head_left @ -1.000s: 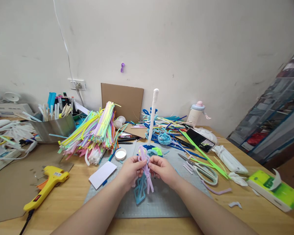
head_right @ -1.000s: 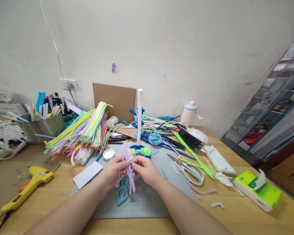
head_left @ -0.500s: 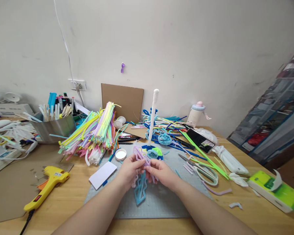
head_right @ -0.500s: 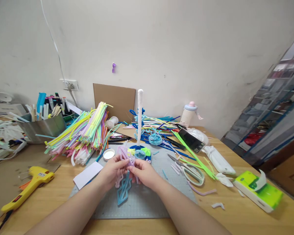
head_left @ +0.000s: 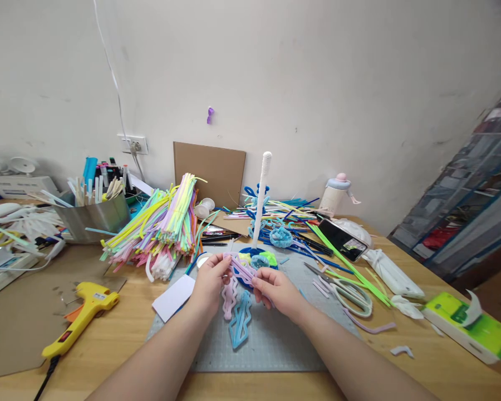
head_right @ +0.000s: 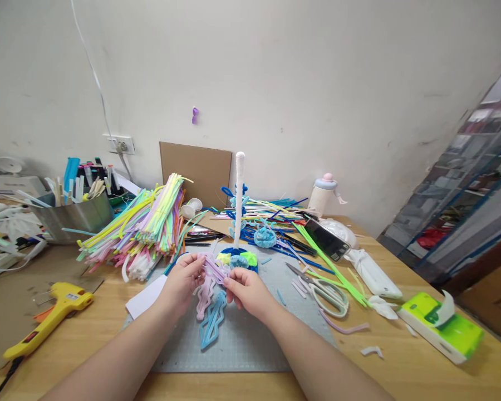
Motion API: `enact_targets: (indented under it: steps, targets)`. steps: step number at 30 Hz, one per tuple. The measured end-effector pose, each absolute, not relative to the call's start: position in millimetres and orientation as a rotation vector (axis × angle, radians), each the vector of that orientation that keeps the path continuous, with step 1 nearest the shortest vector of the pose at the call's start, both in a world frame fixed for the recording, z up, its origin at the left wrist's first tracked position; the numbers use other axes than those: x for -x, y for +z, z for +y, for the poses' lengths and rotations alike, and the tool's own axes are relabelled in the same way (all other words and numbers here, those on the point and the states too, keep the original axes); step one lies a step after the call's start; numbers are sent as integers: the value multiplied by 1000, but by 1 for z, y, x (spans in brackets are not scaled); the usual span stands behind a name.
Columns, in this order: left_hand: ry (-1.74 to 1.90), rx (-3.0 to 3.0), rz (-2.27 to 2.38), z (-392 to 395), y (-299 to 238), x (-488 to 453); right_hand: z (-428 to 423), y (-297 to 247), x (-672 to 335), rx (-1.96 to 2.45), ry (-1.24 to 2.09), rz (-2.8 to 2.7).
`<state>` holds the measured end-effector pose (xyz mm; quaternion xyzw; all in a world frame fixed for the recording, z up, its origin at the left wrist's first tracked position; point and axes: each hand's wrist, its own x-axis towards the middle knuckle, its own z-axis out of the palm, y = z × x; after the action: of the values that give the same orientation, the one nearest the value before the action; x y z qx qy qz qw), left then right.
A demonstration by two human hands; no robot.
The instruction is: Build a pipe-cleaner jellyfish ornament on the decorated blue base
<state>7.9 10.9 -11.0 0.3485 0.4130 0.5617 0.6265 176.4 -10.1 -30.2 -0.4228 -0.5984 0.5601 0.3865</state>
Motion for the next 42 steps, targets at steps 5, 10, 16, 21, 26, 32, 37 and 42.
enact_targets:
  steps: [5,10,16,21,26,32,37,42]
  targets:
    - [1340,-722,948,14,-11,-5,-10,-26,-177,1053,1492,-1516]
    - [1404,-656,909,19,-8,-1,-11,-20,-176,1013,1596,-1403]
    - [1516,-709,1018,18,-8,0,-7,-24,-177,1095,1347,-1433]
    - [1533,-1734,1407,5,5,0,-7,-23,-184,1196,979,-1674]
    - [1032,-2116,1093,-2,8,-3,-13,-16,-185,1145,885,-1880]
    - [849,-1486,1099,0,0,-4,-10,-16,-184,1082,1205,-1565]
    - [778,-1125,857,-2,3,-3,-4,-21,-187,1056,1183,-1487]
    - [719,-944,787,-4,3,-4,-10,-17,-187,1028,642,-1740]
